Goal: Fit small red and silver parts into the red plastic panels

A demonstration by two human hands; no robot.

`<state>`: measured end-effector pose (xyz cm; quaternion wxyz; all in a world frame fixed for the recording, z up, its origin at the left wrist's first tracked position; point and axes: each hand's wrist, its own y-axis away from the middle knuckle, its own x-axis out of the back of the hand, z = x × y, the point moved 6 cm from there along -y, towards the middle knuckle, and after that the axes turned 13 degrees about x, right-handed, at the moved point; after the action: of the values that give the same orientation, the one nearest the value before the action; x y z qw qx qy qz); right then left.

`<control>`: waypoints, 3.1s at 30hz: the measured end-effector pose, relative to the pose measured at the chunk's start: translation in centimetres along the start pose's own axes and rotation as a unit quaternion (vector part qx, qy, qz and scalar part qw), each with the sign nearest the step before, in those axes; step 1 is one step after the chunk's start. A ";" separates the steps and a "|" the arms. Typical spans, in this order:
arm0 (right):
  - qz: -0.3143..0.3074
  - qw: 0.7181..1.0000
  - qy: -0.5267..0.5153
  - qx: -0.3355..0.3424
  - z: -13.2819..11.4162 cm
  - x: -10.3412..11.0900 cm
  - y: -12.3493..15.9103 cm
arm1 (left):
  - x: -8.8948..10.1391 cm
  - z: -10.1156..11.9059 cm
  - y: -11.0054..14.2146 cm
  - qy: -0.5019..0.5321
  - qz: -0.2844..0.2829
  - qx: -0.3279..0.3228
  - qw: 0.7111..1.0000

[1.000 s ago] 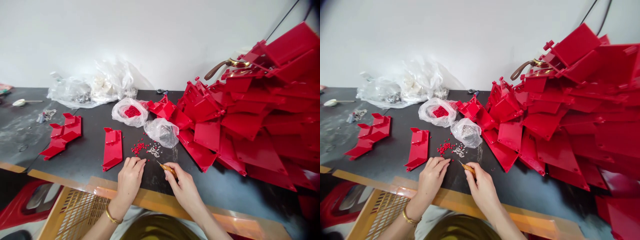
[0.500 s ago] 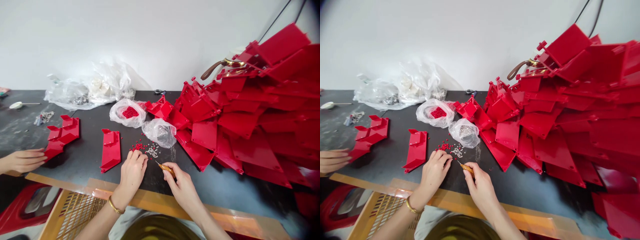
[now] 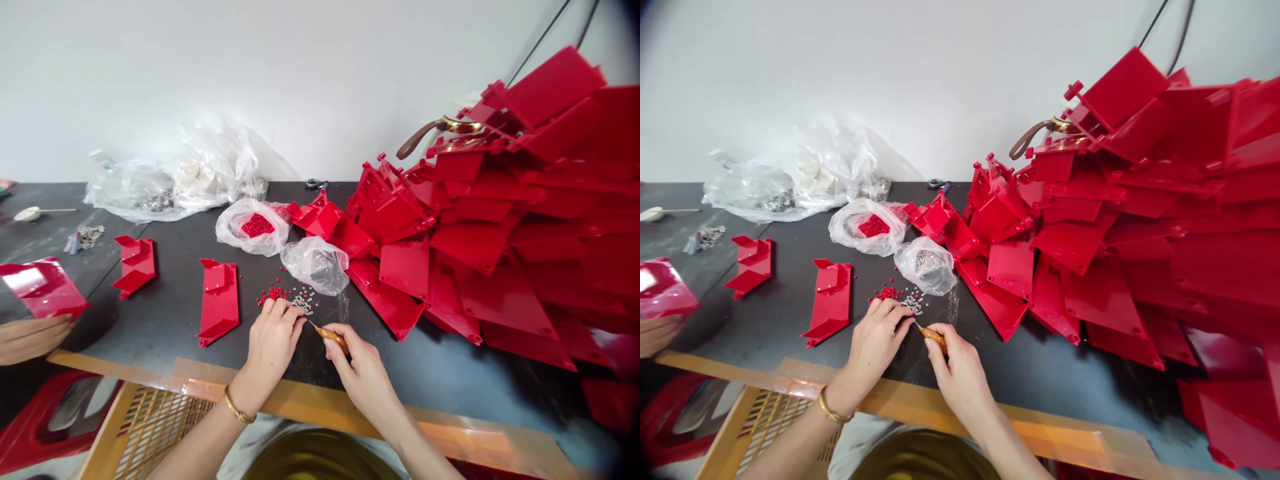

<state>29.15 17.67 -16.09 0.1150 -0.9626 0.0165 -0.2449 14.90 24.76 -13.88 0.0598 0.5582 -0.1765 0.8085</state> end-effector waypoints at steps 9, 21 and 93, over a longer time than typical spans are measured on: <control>0.009 1.000 -0.027 -0.004 -0.4 0.3 0.1 | 1.1 -0.6 0.5 0.151 0.016 0.080 0.985; -0.008 0.998 -0.045 0.051 -4.2 0.4 1.0 | 0.4 -1.4 4.2 0.685 -0.146 0.352 0.621; -0.040 0.995 0.009 0.086 -5.2 0.6 1.4 | 3.9 -1.7 4.8 0.430 -0.011 0.179 0.885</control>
<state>27.21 15.18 -11.67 0.1873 -0.9466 -0.0419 -0.2589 10.50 20.49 -11.86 0.0373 0.1591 0.0205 0.9863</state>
